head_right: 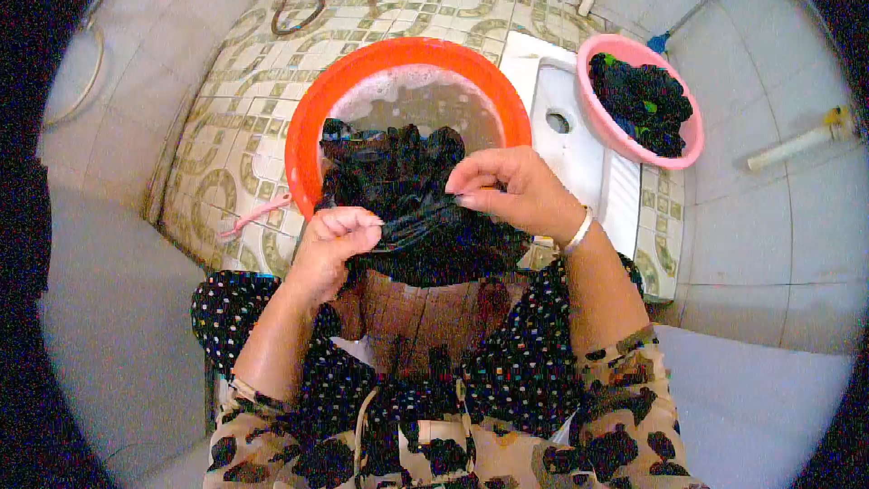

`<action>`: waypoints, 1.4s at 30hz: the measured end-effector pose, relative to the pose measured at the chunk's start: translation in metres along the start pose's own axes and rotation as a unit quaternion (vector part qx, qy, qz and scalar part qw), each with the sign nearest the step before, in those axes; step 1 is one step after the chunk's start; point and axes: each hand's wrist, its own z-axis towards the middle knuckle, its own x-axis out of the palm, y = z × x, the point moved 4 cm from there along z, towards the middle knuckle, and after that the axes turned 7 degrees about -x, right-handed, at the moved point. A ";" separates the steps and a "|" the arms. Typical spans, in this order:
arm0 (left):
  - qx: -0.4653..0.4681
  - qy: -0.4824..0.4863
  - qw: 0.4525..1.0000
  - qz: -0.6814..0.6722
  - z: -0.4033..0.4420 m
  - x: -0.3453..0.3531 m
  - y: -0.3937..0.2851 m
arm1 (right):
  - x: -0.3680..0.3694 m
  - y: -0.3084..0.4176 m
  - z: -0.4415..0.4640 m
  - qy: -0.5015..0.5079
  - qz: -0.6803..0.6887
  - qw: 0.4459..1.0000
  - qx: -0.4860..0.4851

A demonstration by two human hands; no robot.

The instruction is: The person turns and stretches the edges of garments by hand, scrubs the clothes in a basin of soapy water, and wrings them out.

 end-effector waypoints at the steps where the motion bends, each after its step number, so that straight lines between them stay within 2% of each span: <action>1: 0.007 -0.001 1.000 0.028 0.001 -0.001 -0.001 | 0.002 0.003 0.001 0.004 0.020 1.000 0.003; 2: 0.007 -0.001 1.000 0.028 0.001 -0.003 -0.002 | 0.004 0.004 0.001 0.007 0.040 0.999 0.006; 3: -0.021 0.003 0.996 0.086 0.002 -0.004 -0.001 | 0.005 0.002 0.002 0.007 0.041 0.999 0.006; 4: -0.048 0.007 0.989 0.143 0.003 -0.004 0.001 | 0.007 0.000 0.003 0.013 0.020 1.000 0.003; 5: -0.048 0.007 0.989 0.143 0.003 -0.003 0.000 | 0.008 -0.002 0.004 0.020 0.000 1.000 0.000; 7: -0.003 -0.008 0.970 0.243 0.002 0.001 -0.007 | 0.011 -0.002 0.005 0.018 0.005 1.000 -0.001; 8: -0.003 -0.008 0.970 0.243 0.002 0.003 -0.009 | 0.012 -0.002 0.005 0.017 0.010 1.000 -0.002; 10: 0.073 -0.015 0.945 0.319 0.000 0.011 -0.019 | 0.015 -0.002 0.006 0.009 -0.008 1.000 -0.010; 11: 0.072 -0.016 0.945 0.319 0.000 0.014 -0.022 | 0.017 -0.002 0.006 0.000 -0.026 1.000 -0.018; 13: 0.147 -0.044 0.924 0.351 -0.001 0.025 -0.031 | 0.022 0.002 0.008 -0.006 -0.061 0.998 -0.035; 15: 0.160 -0.079 0.930 0.321 -0.001 0.031 -0.029 | 0.029 0.003 0.011 -0.010 -0.096 0.994 -0.052; 17: 0.045 -0.075 0.959 0.271 0.006 0.025 -0.011 | 0.033 -0.001 0.013 -0.026 -0.112 0.989 -0.091; 18: 0.043 -0.058 0.969 0.238 0.009 0.023 -0.004 | 0.033 -0.002 0.015 -0.030 -0.144 0.982 -0.116; 19: 0.043 -0.058 0.969 0.238 0.011 0.020 0.000 | 0.033 -0.001 0.016 -0.030 -0.144 0.982 -0.116; 21: -0.025 -0.049 0.985 0.164 0.013 0.013 0.009 | 0.029 -0.005 0.019 -0.036 -0.107 0.992 -0.052; 25: -0.069 -0.068 0.995 0.028 0.012 0.007 0.017 | 0.019 -0.015 0.019 -0.054 -0.148 0.984 -0.083; 27: -0.079 -0.063 0.995 0.015 0.013 0.006 0.021 | 0.017 -0.024 0.017 -0.022 -0.153 0.988 -0.014; 28: -0.091 -0.043 0.995 0.000 0.013 0.008 0.021 | 0.016 -0.024 0.017 -0.021 -0.152 0.988 -0.014; 30: -0.103 -0.023 0.994 -0.015 0.012 0.011 0.020 | 0.023 -0.032 0.013 0.079 -0.135 0.984 0.081; 31: -0.095 -0.020 0.995 -0.016 0.012 0.013 0.018 | 0.024 -0.032 0.012 0.079 -0.135 0.984 0.081; 33: -0.087 -0.016 0.996 -0.016 0.011 0.017 0.016 | 0.031 -0.028 0.011 0.118 -0.163 0.980 -0.004; 35: -0.092 -0.023 0.995 -0.038 0.011 0.018 0.016 | 0.032 -0.025 0.010 0.117 -0.155 0.981 -0.007; 37: -0.086 -0.016 0.996 -0.013 0.013 0.016 0.020 | 0.034 -0.023 0.006 0.184 -0.095 0.969 0.135; 38: -0.080 -0.009 0.997 0.012 0.013 0.016 0.021 | 0.034 -0.021 0.005 0.184 -0.095 0.969 0.135; 40: -0.070 -0.009 0.997 0.023 0.013 0.015 0.020 | 0.025 -0.016 0.007 0.013 -0.017 0.993 0.120; 41: -0.059 -0.009 0.998 0.034 0.013 0.014 0.020 | 0.025 -0.018 0.009 0.014 -0.017 0.993 0.120; 42: -0.059 -0.008 0.998 0.034 0.013 0.014 0.019 | 0.023 -0.012 0.014 0.007 -0.097 0.995 -0.021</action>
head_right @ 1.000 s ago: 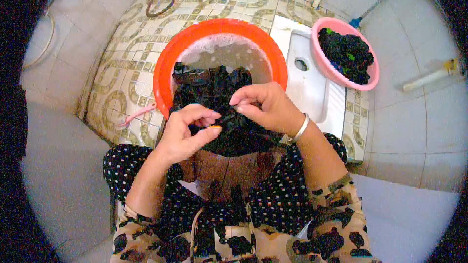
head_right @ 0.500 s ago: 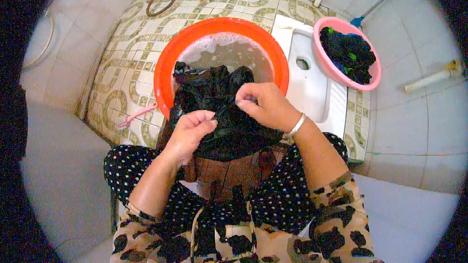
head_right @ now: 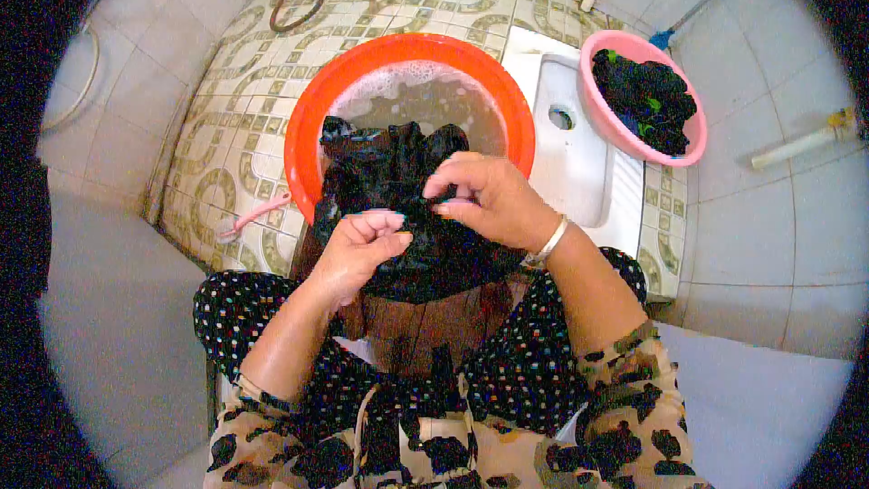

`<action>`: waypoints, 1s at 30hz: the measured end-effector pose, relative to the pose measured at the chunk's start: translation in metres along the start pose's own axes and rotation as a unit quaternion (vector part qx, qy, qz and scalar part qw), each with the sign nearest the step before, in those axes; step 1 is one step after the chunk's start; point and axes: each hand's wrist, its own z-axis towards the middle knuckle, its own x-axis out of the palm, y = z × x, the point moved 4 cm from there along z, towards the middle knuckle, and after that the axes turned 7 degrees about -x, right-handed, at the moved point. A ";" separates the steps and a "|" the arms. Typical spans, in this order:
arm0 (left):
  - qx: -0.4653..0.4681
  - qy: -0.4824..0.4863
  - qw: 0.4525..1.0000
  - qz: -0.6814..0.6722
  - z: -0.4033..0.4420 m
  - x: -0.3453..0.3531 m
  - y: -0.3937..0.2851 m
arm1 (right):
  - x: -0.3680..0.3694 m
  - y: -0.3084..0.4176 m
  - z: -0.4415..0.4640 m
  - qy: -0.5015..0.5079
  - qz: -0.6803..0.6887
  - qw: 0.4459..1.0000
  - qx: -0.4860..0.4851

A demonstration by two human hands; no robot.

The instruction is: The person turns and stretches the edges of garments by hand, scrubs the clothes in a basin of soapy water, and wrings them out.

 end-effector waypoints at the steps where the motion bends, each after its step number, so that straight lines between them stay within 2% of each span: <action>1: 0.002 0.004 1.000 0.000 0.000 0.000 -0.001 | -0.001 0.006 0.003 -0.019 -0.081 0.987 -0.138; 2: 0.003 0.009 1.000 0.000 0.000 0.000 -0.002 | 0.002 0.004 0.006 0.007 -0.144 0.965 -0.218; 3: 0.003 0.011 1.000 0.001 0.000 0.001 -0.003 | 0.002 -0.001 0.005 0.005 -0.145 0.965 -0.217; 5: -0.022 0.001 1.000 0.000 0.000 0.000 -0.002 | 0.009 -0.015 0.004 0.099 -0.095 0.985 -0.101; 10: 0.048 -0.037 0.997 0.047 0.000 -0.003 -0.007 | 0.000 -0.007 0.005 0.066 -0.134 0.982 -0.112; 12: 0.068 -0.052 0.994 0.073 -0.001 -0.003 -0.009 | -0.001 -0.001 0.005 0.066 -0.112 0.990 -0.060; 14: 0.106 -0.062 0.988 0.092 0.000 -0.002 -0.009 | -0.001 0.001 0.004 0.066 -0.111 0.990 -0.063; 26: 0.115 -0.110 0.975 0.152 -0.005 0.001 -0.010 | 0.000 0.005 0.005 0.059 -0.113 0.986 -0.111; 30: 0.121 -0.089 0.983 0.110 -0.005 0.004 -0.012 | 0.003 0.005 0.005 0.059 -0.092 0.986 -0.129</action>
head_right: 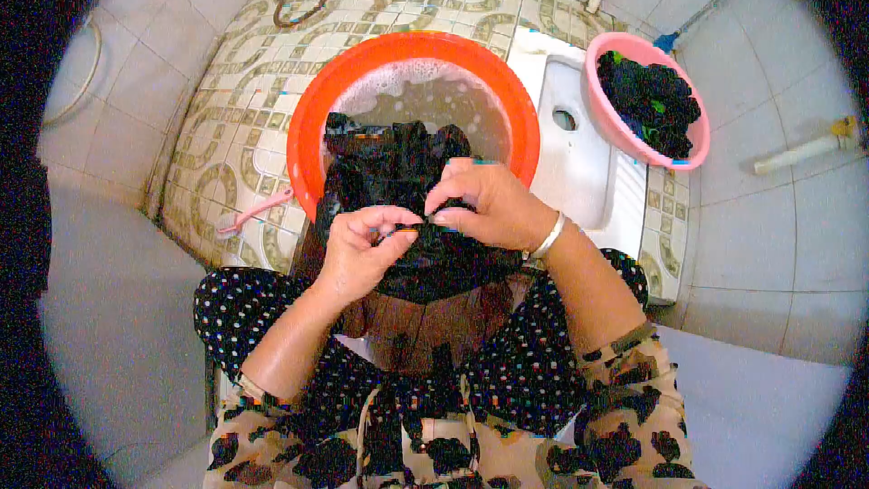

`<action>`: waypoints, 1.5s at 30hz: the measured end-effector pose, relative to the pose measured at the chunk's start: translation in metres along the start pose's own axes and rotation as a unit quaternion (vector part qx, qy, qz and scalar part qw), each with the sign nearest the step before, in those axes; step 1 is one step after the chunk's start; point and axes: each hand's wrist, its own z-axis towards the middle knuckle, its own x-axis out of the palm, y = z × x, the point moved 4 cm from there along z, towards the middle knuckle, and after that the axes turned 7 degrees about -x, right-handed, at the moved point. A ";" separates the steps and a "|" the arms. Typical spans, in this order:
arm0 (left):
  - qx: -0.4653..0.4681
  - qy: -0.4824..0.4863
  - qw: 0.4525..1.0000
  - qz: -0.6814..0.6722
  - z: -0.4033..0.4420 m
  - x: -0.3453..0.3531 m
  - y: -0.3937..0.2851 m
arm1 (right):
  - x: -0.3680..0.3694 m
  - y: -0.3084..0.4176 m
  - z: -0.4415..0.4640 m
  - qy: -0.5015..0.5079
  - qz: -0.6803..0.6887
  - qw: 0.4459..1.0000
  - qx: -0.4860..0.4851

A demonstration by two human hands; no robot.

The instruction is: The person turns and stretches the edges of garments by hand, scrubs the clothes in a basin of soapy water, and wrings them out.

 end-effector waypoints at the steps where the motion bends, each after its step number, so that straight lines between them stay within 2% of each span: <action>1: 0.004 0.008 1.000 -0.022 0.001 0.001 0.004 | 0.001 0.000 0.001 0.000 0.000 1.000 0.000; 3: 0.008 0.015 0.999 -0.044 0.002 0.001 0.003 | 0.001 0.001 0.001 -0.002 -0.001 1.000 -0.008; 6: 0.015 -0.012 1.000 0.009 0.001 -0.004 -0.002 | 0.001 0.000 0.001 -0.014 -0.006 1.000 -0.007; 9: -0.031 -0.010 0.999 -0.035 0.002 -0.007 0.003 | 0.000 0.006 0.002 -0.023 -0.025 0.999 -0.018; 12: -0.050 0.025 0.997 -0.053 0.001 -0.006 0.001 | 0.000 0.009 0.003 -0.033 -0.028 0.999 -0.010; 14: -0.027 0.052 0.995 -0.080 0.000 -0.004 -0.001 | 0.001 0.009 0.002 -0.037 -0.024 0.999 -0.007; 16: -0.032 0.061 0.994 -0.086 0.001 -0.005 0.004 | 0.001 0.007 0.002 -0.041 -0.020 0.999 -0.004; 18: -0.037 0.070 0.993 -0.093 0.002 -0.005 0.005 | 0.002 0.007 0.002 -0.040 -0.014 0.998 -0.040; 25: -0.073 0.092 0.984 -0.134 0.002 -0.003 0.007 | 0.002 0.007 0.002 -0.023 0.006 0.999 -0.035; 27: -0.070 0.094 0.982 -0.150 0.002 -0.003 0.008 | 0.002 0.008 0.001 -0.015 0.031 0.999 0.039; 31: -0.066 0.083 0.982 -0.159 0.004 -0.004 0.015 | 0.006 0.001 0.000 -0.018 0.035 0.999 0.034; 33: -0.063 0.073 0.983 -0.156 0.005 -0.004 0.015 | 0.008 -0.001 0.000 0.006 -0.022 0.998 -0.061; 34: -0.058 0.066 0.983 -0.160 0.004 -0.005 0.012 | 0.009 0.000 -0.001 0.006 -0.022 0.998 -0.061; 36: -0.053 0.058 0.983 -0.163 0.004 -0.006 0.008 | 0.010 -0.006 -0.006 -0.003 0.059 0.994 0.092; 40: -0.051 0.052 0.986 -0.149 0.005 -0.006 0.006 | 0.007 0.000 -0.003 -0.017 0.061 0.993 0.099; 42: -0.051 0.043 0.987 -0.147 0.005 -0.006 0.008 | 0.008 -0.001 -0.005 -0.018 0.131 0.978 0.164; 45: -0.040 0.025 0.990 -0.134 0.005 -0.008 0.010 | 0.012 -0.005 -0.005 -0.041 0.212 0.962 0.169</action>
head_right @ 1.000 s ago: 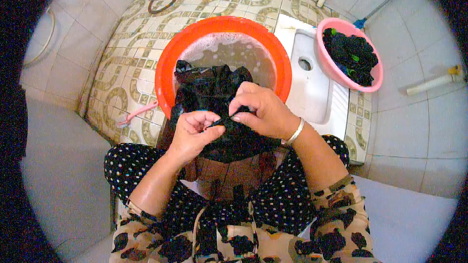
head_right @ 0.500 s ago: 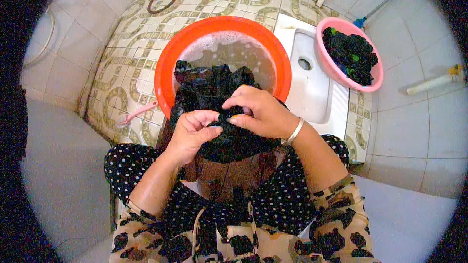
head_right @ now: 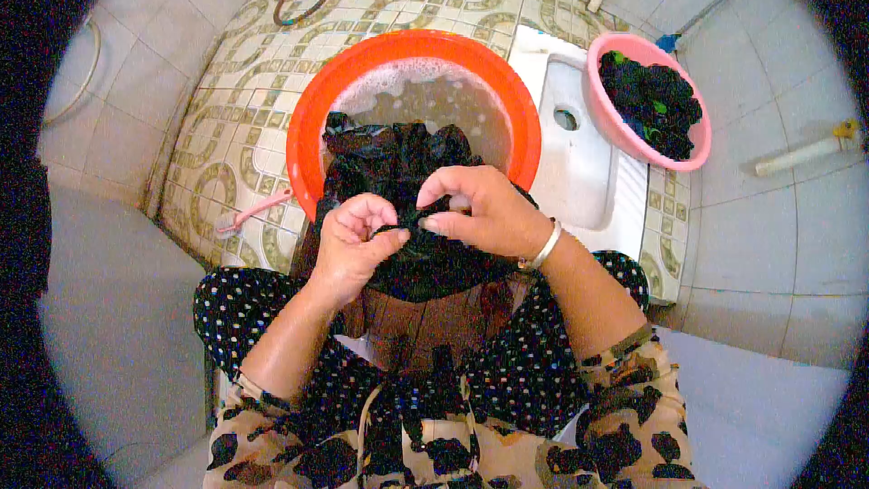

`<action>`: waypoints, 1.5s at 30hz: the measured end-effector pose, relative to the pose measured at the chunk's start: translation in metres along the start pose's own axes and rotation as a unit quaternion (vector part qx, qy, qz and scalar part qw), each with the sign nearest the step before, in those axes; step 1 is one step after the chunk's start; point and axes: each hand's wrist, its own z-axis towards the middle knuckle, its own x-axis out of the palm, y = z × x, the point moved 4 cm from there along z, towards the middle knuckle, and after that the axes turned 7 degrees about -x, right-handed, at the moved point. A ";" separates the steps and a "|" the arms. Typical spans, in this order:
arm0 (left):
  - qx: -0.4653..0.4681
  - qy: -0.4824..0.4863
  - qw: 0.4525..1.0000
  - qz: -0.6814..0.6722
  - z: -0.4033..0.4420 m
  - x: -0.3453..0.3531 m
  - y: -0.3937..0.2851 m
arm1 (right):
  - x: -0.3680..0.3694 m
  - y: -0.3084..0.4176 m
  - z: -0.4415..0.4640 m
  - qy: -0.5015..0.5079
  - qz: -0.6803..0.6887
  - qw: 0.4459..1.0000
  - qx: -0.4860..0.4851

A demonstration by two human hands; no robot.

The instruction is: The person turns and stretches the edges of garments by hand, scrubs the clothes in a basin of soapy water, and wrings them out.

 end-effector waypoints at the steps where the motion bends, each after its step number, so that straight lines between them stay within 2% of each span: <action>1: 0.013 -0.009 0.999 0.043 -0.001 0.000 -0.003 | 0.002 0.002 0.001 0.000 0.000 1.000 0.000; 3: 0.025 -0.019 0.996 0.086 -0.002 -0.001 -0.005 | 0.006 0.008 0.002 -0.030 0.059 0.997 -0.026; 6: 0.055 -0.019 0.994 0.088 -0.001 0.001 -0.006 | 0.008 0.006 0.002 -0.055 0.084 0.995 -0.002; 8: 0.001 0.010 1.000 -0.004 0.000 0.004 -0.004 | 0.006 0.004 0.002 -0.051 0.037 0.998 -0.007; 9: 0.000 0.010 1.000 -0.003 0.000 0.004 -0.005 | 0.006 0.004 0.002 -0.048 -0.010 0.999 -0.012; 11: -0.064 0.063 0.996 -0.025 -0.001 0.008 -0.002 | 0.006 0.006 0.001 -0.048 -0.017 0.999 0.003; 13: -0.075 0.057 0.994 -0.046 -0.001 0.007 -0.003 | 0.009 0.004 0.000 -0.049 -0.024 0.998 0.017; 15: -0.076 0.027 0.993 -0.089 0.002 0.004 -0.001 | 0.008 -0.001 0.002 -0.158 0.021 0.984 -0.080; 16: -0.075 0.027 0.993 -0.089 0.003 0.003 -0.002 | 0.007 -0.006 0.002 -0.158 0.021 0.984 -0.081; 18: -0.076 -0.055 0.987 -0.127 0.003 -0.005 -0.004 | 0.000 -0.007 0.003 -0.189 -0.074 0.972 -0.117; 19: -0.078 -0.065 0.984 -0.143 0.005 -0.008 -0.001 | -0.002 -0.004 0.002 -0.189 -0.075 0.972 -0.118; 21: -0.078 -0.069 0.981 -0.162 0.006 -0.012 -0.003 | 0.004 0.003 0.002 -0.048 -0.196 0.975 -0.090; 22: -0.079 -0.073 0.978 -0.180 0.006 -0.013 -0.004 | 0.004 0.003 0.002 -0.048 -0.196 0.975 -0.090; 24: -0.073 -0.078 0.978 -0.181 0.006 -0.014 -0.004 | 0.012 0.002 0.000 0.039 -0.283 0.952 -0.107; 26: -0.065 -0.086 0.974 -0.198 0.010 -0.018 0.001 | 0.015 0.008 -0.001 0.044 -0.286 0.953 -0.092; 28: -0.063 -0.097 0.973 -0.200 0.010 -0.019 -0.005 | 0.018 0.020 -0.002 -0.018 -0.379 0.913 -0.147; 32: -0.079 -0.120 0.968 -0.204 0.007 -0.016 -0.015 | 0.028 0.026 -0.005 -0.028 -0.440 0.881 -0.172; 33: -0.078 -0.121 0.968 -0.204 0.008 -0.017 -0.013 | 0.032 0.026 -0.007 -0.025 -0.472 0.859 -0.199; 35: -0.070 -0.083 0.967 -0.229 0.010 -0.018 -0.011 | 0.043 0.032 -0.009 -0.022 -0.502 0.828 -0.248; 39: -0.066 -0.060 0.959 -0.269 0.011 -0.022 -0.015 | 0.059 0.024 -0.014 -0.015 -0.434 0.854 -0.286; 41: -0.068 -0.073 0.954 -0.282 0.008 -0.021 -0.017 | 0.054 0.013 -0.013 -0.041 -0.336 0.912 -0.233; 44: -0.072 -0.072 0.949 -0.297 0.009 -0.019 -0.016 | 0.029 0.003 -0.006 -0.136 -0.239 0.956 -0.106; 45: -0.072 -0.072 0.949 -0.297 0.008 -0.018 -0.017 | 0.024 0.000 -0.005 -0.160 -0.211 0.960 -0.092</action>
